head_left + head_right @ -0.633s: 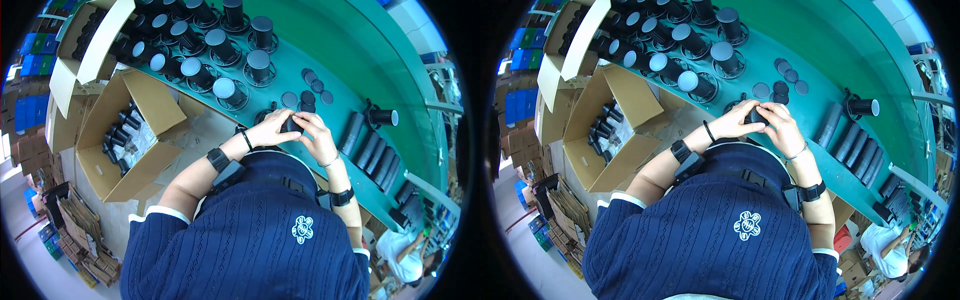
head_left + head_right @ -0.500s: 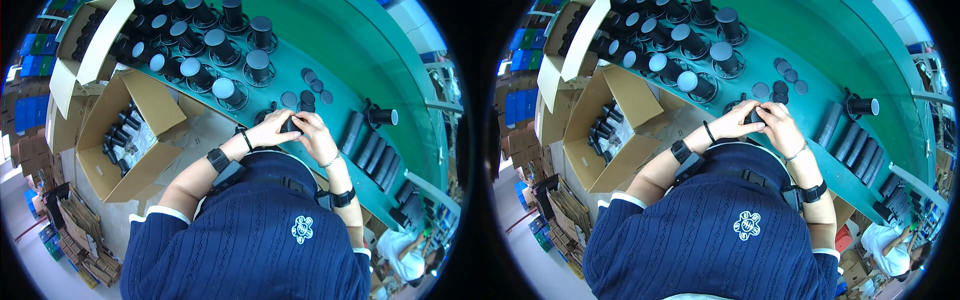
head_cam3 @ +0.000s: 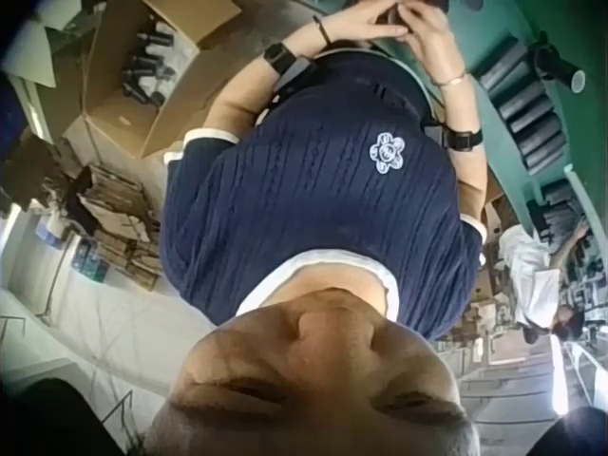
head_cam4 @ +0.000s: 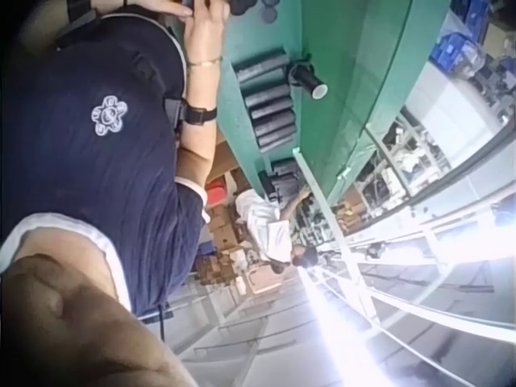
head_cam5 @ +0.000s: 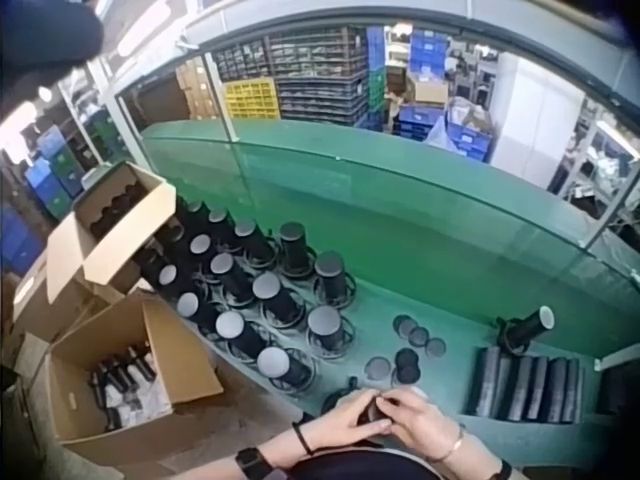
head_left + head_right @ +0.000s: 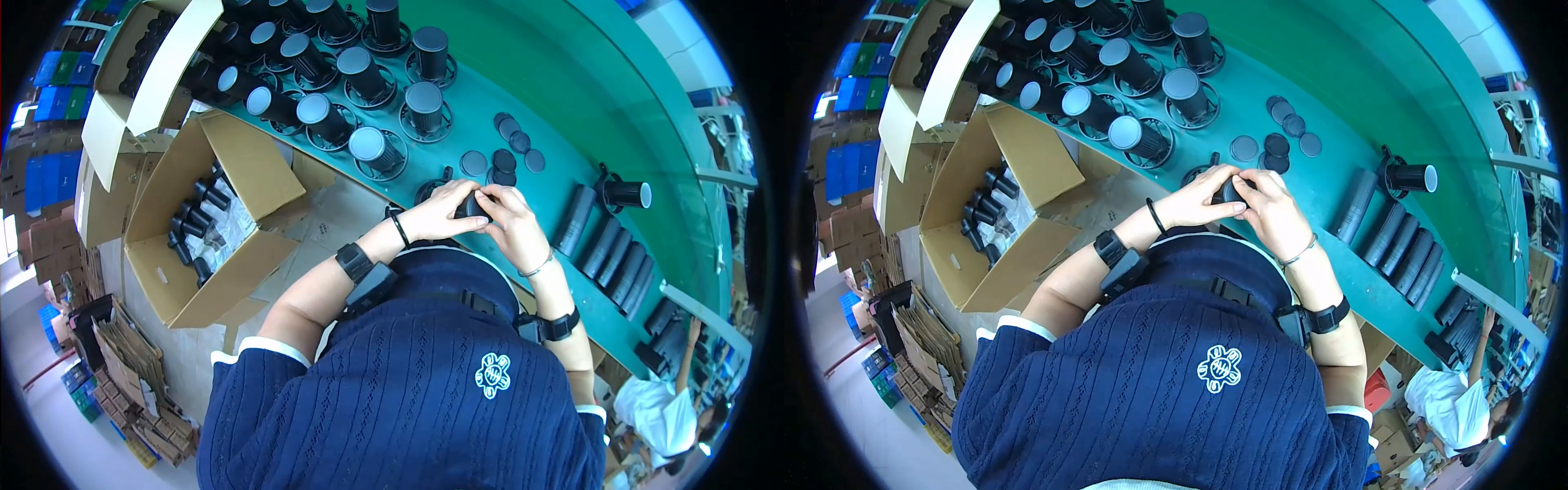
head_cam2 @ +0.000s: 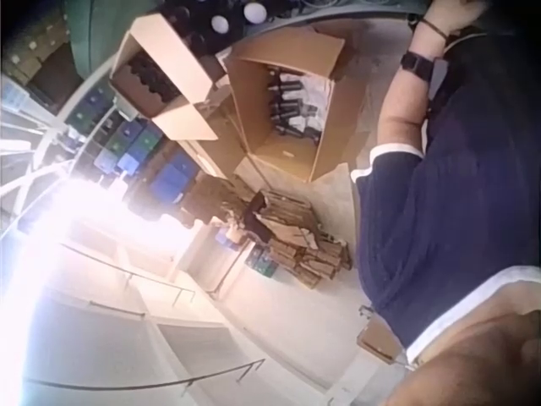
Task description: The person picks up a black cylinder and a cap, fits the cap onto the cylinder by hand, and places the assembled unit back on the table, repeating this process for several units.
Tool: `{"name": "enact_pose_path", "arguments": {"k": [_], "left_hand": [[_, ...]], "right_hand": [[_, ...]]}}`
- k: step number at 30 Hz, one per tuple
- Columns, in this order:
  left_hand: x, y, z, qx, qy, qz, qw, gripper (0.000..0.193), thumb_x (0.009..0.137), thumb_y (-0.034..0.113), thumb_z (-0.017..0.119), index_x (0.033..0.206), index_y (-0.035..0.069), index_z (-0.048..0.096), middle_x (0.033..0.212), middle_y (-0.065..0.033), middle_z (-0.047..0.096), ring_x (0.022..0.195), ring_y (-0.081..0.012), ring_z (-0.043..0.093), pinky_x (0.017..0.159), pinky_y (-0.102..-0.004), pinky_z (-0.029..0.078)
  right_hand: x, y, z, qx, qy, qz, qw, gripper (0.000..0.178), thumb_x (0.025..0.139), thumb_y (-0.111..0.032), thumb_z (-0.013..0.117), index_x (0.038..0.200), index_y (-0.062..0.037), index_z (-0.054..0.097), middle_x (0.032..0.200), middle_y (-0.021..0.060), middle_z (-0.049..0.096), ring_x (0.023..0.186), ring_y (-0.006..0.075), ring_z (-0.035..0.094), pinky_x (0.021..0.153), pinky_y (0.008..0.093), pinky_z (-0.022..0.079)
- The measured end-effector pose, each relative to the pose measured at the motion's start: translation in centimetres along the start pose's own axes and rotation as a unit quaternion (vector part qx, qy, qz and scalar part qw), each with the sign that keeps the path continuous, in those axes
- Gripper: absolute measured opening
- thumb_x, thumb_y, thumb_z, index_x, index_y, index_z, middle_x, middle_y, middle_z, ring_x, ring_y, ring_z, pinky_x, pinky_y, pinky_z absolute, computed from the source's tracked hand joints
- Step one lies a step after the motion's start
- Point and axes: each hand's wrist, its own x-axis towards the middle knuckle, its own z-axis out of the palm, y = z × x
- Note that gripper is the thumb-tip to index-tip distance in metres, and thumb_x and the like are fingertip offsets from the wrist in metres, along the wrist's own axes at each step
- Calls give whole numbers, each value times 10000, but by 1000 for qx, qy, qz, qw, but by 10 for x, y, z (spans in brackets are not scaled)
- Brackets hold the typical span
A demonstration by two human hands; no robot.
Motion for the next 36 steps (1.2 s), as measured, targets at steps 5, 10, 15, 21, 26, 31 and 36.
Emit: {"name": "enact_pose_path", "arguments": {"k": [5,10,15,21,26,31,36], "left_hand": [[-4,2,0,3,10,-6,1000,636,863,429,660,1285,7,440,1219,-199,503,1143,-333,501,982,-416,390],[-1,2,-2,1,-5,-5,1000,638,855,429,668,1279,8,445,1222,-199,504,1153,-335,498,989,-418,387],[-1,1,-1,-3,-3,-9,1000,643,851,428,672,1283,9,445,1222,-198,506,1155,-334,497,991,-417,386],[-1,1,-2,-10,-7,-11,1000,661,843,433,682,1288,6,445,1220,-195,507,1153,-326,497,988,-414,385],[-1,3,-3,-3,-1,-8,1000,649,843,445,682,1264,4,459,1186,-185,517,1131,-324,505,978,-411,388],[0,1,-2,-15,8,-2,1000,677,827,521,659,1229,8,480,1185,-217,523,1136,-366,506,965,-450,396],[-1,0,-1,-3,6,-4,1000,676,831,529,652,1222,6,480,1186,-215,520,1142,-366,500,970,-448,393]], "right_hand": [[1,1,-3,15,-15,6,1000,512,646,-10,757,1141,17,630,1157,138,586,1065,317,565,891,372,494],[0,3,-1,37,8,-8,999,494,656,1,747,1134,25,629,1148,136,589,1066,320,562,893,373,495],[2,0,-1,9,1,-8,1000,523,636,3,751,1146,10,634,1156,143,587,1059,316,572,893,378,491],[3,1,-2,23,-2,1,1000,525,640,3,749,1153,-3,638,1158,141,594,1058,313,578,898,369,490],[0,4,-1,37,3,11,999,530,641,-2,751,1159,-14,641,1160,136,601,1052,313,583,900,364,489],[3,2,0,26,3,7,1000,527,640,-3,749,1156,-16,642,1159,134,600,1049,313,582,895,362,490],[4,-2,-1,-23,-16,7,1000,532,634,11,743,1155,-9,634,1153,135,592,1044,313,576,881,366,494]]}}
